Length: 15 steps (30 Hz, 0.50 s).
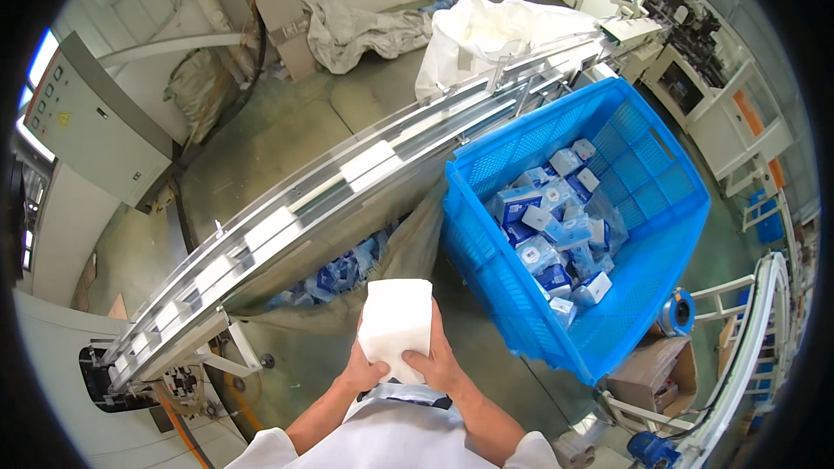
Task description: The person picks up blue-packaged items from a large blue crate and places them onto a conveyor belt, occasionally handling loose white tissues.
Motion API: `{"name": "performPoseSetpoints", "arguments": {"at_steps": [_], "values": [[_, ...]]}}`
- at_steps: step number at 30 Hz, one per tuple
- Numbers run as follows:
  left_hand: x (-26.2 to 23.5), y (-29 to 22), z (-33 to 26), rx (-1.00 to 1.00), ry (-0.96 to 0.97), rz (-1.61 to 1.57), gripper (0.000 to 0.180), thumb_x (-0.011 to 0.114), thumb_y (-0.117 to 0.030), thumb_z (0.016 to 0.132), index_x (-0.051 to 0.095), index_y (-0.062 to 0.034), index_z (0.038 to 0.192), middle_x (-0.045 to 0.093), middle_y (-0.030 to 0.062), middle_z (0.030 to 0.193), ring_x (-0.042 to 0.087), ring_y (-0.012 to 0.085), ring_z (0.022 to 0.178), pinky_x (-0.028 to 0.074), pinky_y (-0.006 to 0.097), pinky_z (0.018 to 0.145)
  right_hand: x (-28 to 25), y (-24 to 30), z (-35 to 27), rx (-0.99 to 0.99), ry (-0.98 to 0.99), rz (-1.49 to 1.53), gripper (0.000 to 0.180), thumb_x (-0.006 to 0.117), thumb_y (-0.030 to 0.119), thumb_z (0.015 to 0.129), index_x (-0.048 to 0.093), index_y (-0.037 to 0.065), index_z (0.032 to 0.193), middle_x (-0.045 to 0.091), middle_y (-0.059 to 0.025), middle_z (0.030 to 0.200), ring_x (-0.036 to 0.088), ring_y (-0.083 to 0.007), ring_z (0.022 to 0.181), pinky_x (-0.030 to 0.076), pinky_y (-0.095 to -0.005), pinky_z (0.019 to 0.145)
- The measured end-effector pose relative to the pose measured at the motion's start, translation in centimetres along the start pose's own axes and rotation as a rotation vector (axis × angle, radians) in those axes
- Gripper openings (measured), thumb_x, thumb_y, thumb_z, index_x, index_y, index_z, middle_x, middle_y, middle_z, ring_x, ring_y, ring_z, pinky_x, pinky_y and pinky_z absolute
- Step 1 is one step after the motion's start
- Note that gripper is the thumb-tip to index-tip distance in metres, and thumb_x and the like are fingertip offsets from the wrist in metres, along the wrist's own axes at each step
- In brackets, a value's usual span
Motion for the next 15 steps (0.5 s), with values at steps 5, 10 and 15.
{"name": "performPoseSetpoints", "arguments": {"at_steps": [5,10,15], "values": [[-0.2,2.8,-2.6,-0.356,-0.362,-0.389,0.067,0.064,-0.038,0.084,0.040,0.0000,0.133,0.057,0.0146,0.121,0.057,0.0254,0.112,0.048,0.038,0.092,-1.9,0.7,-1.3,-0.043,-0.022,0.229,0.093,0.064,0.029,0.084,0.004,0.003,0.149,0.034,-0.0167,0.143,0.034,-0.0261,0.133,0.027,-0.0386,0.109],[2.8,2.2,-3.0,-0.249,-0.502,-0.777,0.067,0.056,-0.048,0.088,0.037,-0.0082,0.138,0.052,0.0108,0.130,0.051,0.0290,0.121,0.039,0.044,0.103,-1.0,2.2,-3.9,-0.264,-0.076,0.212,0.109,0.080,0.028,0.076,0.001,0.004,0.148,0.035,-0.0180,0.138,0.039,-0.0275,0.129,0.031,-0.0387,0.107],[2.1,2.7,-3.4,-0.187,-0.484,-0.669,0.071,0.058,-0.051,0.085,0.036,-0.0088,0.138,0.050,0.0096,0.132,0.047,0.0293,0.123,0.038,0.045,0.103,-1.7,1.0,-4.6,-0.226,-0.295,0.087,0.100,0.073,-0.004,0.075,0.005,0.008,0.148,0.044,-0.0139,0.121,0.046,-0.0248,0.122,0.039,-0.0390,0.102]]}}
Point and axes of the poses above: each hand's wrist, its own z-axis towards the middle knuckle, its own x-axis out of the palm, y = z × x, the point moved 9 cm from there along z, towards the middle knuckle
